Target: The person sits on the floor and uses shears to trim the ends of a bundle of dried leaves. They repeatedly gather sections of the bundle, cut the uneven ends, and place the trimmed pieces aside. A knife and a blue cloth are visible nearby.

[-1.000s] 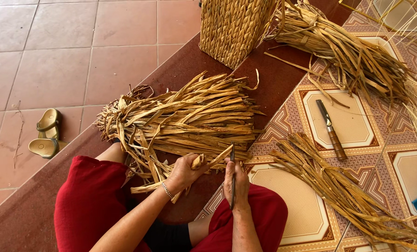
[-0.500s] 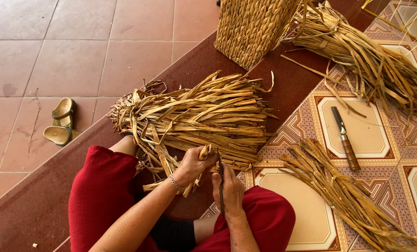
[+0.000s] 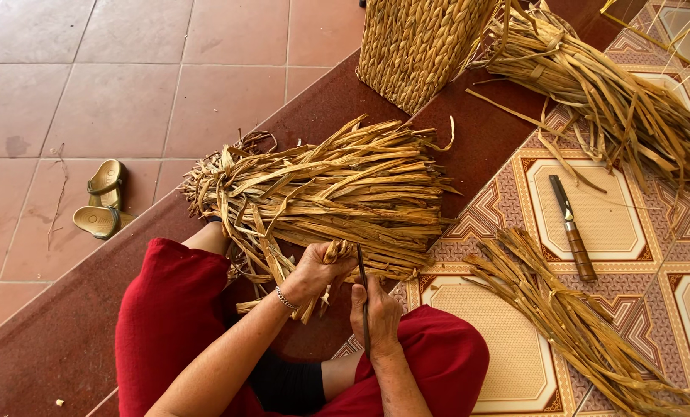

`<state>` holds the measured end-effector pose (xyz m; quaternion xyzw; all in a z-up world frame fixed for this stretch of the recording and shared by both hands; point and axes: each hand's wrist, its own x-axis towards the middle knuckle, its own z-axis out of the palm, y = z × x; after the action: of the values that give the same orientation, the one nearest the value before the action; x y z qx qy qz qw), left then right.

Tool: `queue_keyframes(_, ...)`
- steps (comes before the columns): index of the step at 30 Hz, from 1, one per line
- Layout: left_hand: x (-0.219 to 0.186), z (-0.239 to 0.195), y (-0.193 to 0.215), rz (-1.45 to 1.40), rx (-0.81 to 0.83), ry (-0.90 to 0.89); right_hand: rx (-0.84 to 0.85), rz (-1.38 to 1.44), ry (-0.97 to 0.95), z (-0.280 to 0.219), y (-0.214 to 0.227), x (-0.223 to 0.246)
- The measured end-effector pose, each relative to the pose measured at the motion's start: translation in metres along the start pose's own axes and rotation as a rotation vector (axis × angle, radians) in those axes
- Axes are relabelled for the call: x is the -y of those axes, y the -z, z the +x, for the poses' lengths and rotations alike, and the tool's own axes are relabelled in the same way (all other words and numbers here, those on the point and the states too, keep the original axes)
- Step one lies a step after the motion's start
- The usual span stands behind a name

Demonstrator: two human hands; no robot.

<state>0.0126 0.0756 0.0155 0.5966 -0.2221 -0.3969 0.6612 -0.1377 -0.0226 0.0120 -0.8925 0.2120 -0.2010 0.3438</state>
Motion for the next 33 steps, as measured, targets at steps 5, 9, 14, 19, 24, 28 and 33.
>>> queue_keyframes(5,0.000,-0.005,-0.003,-0.039,-0.015,-0.056,0.064,-0.034,-0.245,0.014,-0.005,-0.021)
queue_keyframes(9,-0.012,-0.017,-0.001,-0.116,-0.045,-0.022,0.150,-0.223,-0.363,0.032,-0.005,-0.041)
queue_keyframes(14,-0.037,-0.041,-0.020,0.236,-0.054,-0.215,0.170,-0.230,-0.378,0.040,-0.027,-0.048)
queue_keyframes(19,-0.048,-0.084,-0.067,0.710,0.037,-0.517,0.231,-0.228,-0.358,0.036,-0.050,-0.057)
queue_keyframes(24,-0.042,-0.093,-0.073,0.754,0.052,-0.639,0.271,-0.140,-0.033,-0.002,-0.027,-0.078)
queue_keyframes(28,-0.031,-0.085,-0.088,0.716,-0.011,-0.726,0.359,0.982,-0.206,-0.043,-0.022,-0.064)
queue_keyframes(33,-0.038,-0.080,-0.129,0.646,0.272,-0.796,0.387,1.531,-0.353,-0.029,-0.003,-0.034)
